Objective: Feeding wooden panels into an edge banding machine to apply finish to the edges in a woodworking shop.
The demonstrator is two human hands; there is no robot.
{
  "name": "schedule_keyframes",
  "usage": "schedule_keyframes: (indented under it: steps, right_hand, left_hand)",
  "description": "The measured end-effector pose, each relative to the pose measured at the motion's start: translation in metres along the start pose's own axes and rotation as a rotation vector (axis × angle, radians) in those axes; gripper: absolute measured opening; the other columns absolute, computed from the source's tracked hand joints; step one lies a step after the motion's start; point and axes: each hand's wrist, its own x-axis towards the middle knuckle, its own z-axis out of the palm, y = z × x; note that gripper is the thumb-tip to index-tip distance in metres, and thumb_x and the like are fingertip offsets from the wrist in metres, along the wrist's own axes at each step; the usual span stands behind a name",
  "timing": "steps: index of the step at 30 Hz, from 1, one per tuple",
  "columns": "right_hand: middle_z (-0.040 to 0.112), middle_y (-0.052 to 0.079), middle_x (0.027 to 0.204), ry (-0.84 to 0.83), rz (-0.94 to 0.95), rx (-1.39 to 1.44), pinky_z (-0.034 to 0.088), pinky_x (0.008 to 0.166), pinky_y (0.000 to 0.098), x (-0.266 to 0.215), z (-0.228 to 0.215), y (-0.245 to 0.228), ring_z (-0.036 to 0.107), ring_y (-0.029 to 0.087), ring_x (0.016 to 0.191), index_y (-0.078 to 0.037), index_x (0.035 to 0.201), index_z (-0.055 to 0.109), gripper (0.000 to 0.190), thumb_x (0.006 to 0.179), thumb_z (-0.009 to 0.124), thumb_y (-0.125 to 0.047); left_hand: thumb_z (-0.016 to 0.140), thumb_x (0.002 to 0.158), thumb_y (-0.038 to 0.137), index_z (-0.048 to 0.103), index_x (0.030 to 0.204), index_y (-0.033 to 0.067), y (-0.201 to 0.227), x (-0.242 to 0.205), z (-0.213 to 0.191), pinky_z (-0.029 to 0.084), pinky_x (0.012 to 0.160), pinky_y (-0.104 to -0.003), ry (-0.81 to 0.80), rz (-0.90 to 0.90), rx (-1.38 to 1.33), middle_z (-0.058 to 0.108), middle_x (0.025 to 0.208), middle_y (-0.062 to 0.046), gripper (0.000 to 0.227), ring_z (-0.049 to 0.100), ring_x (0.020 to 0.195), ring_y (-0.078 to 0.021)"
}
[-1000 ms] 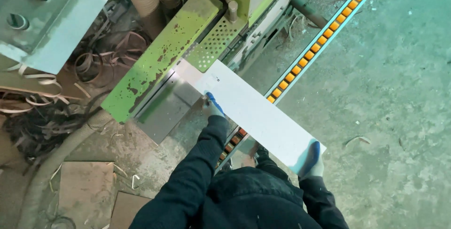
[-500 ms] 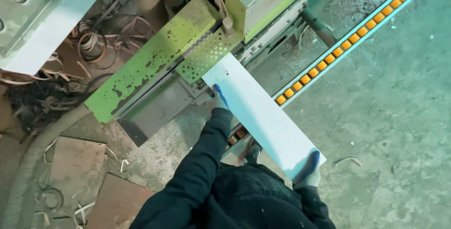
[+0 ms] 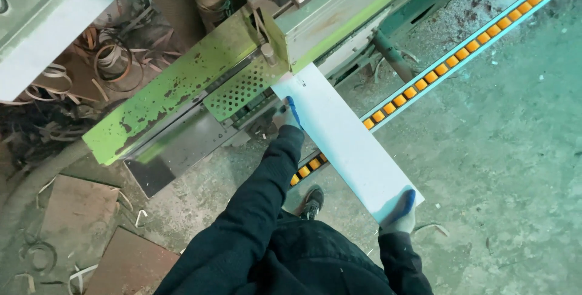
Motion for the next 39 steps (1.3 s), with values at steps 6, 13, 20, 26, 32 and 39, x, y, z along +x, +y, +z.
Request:
schedule_keyframes:
  steps: [6, 13, 20, 26, 32, 39]
  right_hand:
    - [0.078, 0.021, 0.141, 0.136, -0.125, -0.012, 0.067, 0.113, 0.0544, 0.029, 0.036, -0.057, 0.08, 0.03, 0.132, 0.0, 0.155, 0.07, 0.103, 0.095, 0.096, -0.081]
    - [0.081, 0.013, 0.138, -0.153, -0.078, 0.288, 0.075, 0.095, 0.0556, 0.173, -0.019, -0.072, 0.087, 0.04, 0.118, -0.012, 0.155, 0.073, 0.072, 0.105, 0.094, -0.059]
    - [0.074, 0.038, 0.14, -0.272, -0.079, 0.082, 0.072, 0.082, 0.076, 0.189, -0.049, -0.073, 0.08, 0.067, 0.109, -0.008, 0.145, 0.072, 0.053, 0.116, 0.079, -0.052]
    - [0.078, 0.031, 0.135, -0.185, -0.041, 0.061, 0.072, 0.089, 0.0705, 0.186, -0.046, -0.093, 0.082, 0.055, 0.109, -0.006, 0.153, 0.071, 0.062, 0.12, 0.068, -0.058]
    - [0.08, 0.031, 0.126, -0.101, -0.096, 0.057, 0.072, 0.087, 0.067, 0.199, -0.02, -0.119, 0.083, 0.052, 0.103, -0.003, 0.147, 0.072, 0.06, 0.121, 0.07, -0.057]
    - [0.082, 0.03, 0.121, -0.03, -0.143, 0.17, 0.072, 0.085, 0.0681, 0.224, 0.0, -0.151, 0.084, 0.053, 0.1, -0.001, 0.145, 0.074, 0.061, 0.119, 0.074, -0.056]
  left_hand:
    - [0.07, 0.119, 0.022, 0.079, 0.145, 0.0022, -0.047, 0.046, 0.062, 0.063, 0.126, -0.062, -0.07, 0.118, 0.18, 0.082, 0.147, -0.018, 0.034, 0.075, 0.141, -0.0412]
    - [0.066, 0.113, 0.026, 0.08, 0.142, 0.0057, -0.143, 0.051, 0.002, 0.063, 0.119, -0.063, -0.441, 0.768, 0.935, 0.082, 0.136, -0.027, 0.038, 0.075, 0.135, -0.0475]
    - [0.064, 0.095, 0.095, 0.056, 0.172, 0.0319, -0.145, 0.006, -0.038, 0.066, 0.113, -0.06, -0.623, 0.874, 1.544, 0.081, 0.142, -0.015, 0.1, 0.077, 0.133, -0.0427]
    - [0.066, 0.097, 0.086, 0.041, 0.181, 0.0212, -0.151, 0.012, 0.056, 0.066, 0.111, -0.06, -0.818, 0.849, 1.66, 0.078, 0.146, -0.023, 0.108, 0.079, 0.132, -0.0448]
    - [0.072, 0.099, 0.072, 0.025, 0.185, 0.0144, -0.181, 0.032, 0.165, 0.065, 0.115, -0.058, -0.946, 0.902, 1.656, 0.067, 0.162, -0.025, 0.114, 0.074, 0.142, -0.0439]
    - [0.074, 0.101, 0.062, 0.034, 0.179, 0.0076, -0.189, 0.031, 0.23, 0.068, 0.107, -0.061, -1.017, 1.041, 1.67, 0.073, 0.148, -0.029, 0.103, 0.08, 0.128, -0.0488]
